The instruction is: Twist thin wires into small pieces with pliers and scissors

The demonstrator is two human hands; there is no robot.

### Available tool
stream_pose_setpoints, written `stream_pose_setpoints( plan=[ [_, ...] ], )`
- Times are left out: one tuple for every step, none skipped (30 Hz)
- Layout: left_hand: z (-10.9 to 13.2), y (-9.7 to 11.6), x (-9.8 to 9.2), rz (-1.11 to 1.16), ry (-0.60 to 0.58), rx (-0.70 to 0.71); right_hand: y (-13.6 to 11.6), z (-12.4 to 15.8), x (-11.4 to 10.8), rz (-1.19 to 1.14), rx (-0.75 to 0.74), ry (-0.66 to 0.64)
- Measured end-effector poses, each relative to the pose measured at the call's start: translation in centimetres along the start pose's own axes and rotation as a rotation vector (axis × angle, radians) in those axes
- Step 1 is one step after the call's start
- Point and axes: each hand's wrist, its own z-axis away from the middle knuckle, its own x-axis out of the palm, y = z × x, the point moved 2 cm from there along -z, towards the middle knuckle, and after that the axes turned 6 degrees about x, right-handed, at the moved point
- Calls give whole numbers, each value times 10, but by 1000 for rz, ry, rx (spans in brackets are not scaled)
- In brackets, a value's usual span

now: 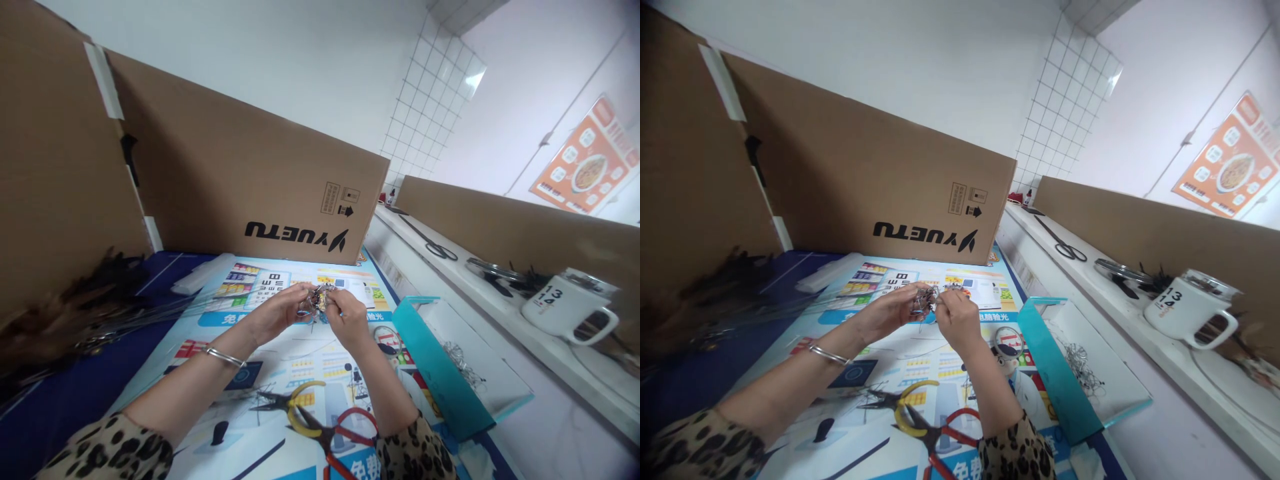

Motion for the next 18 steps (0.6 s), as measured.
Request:
stream_pose_setpoints(
  plan=[
    [0, 0, 0, -4, -1, 7, -1, 0, 0, -1, 1, -1],
    [0, 0, 0, -12, -2, 10, -2, 0, 0, -5, 2, -3],
    [1, 1, 0, -23, -4, 11, -2, -1, 0, -10, 4, -5],
    [1, 1, 0, -38, -7, 10, -3, -1, -1, -16, 5, -5],
    [1, 2, 0, -59, -10, 7, -3, -1, -1, -24, 7, -1],
    [1, 3, 0, -87, -14, 6, -3, -1, -1, -33, 9, 7],
    [1, 4, 0, -121, -16, 9, -2, -2, -2, -40, 12, 19],
    [1, 5, -1, -158, -15, 18, -1, -2, -3, -48, 14, 33],
    [1, 7, -2, -193, -10, 34, -1, -2, -4, -57, 17, 45],
    [1, 9, -3, -222, -2, 56, 0, -2, -4, -68, 19, 54],
    [0, 10, -5, -245, 11, 81, 1, -2, -5, -80, 19, 59],
    [0, 12, -6, -264, 24, 105, 2, -3, -6, -92, 19, 60],
    [0, 14, -8, -282, 35, 125, 2, -3, -6, -105, 18, 57],
    [0, 15, -9, -299, 43, 143, 3, -3, -7, -115, 16, 52],
    [0, 17, -9, -317, 47, 158, 3, -3, -7, -122, 13, 47],
    [0, 19, -10, -333, 50, 172, 3, -3, -7, -126, 7, 43],
    [0, 20, -10, -347, 49, 184, 2, -4, -7, -128, -2, 40],
    [1, 22, -9, -359, 45, 191, 2, -4, -7, -130, -13, 41]
  ],
)
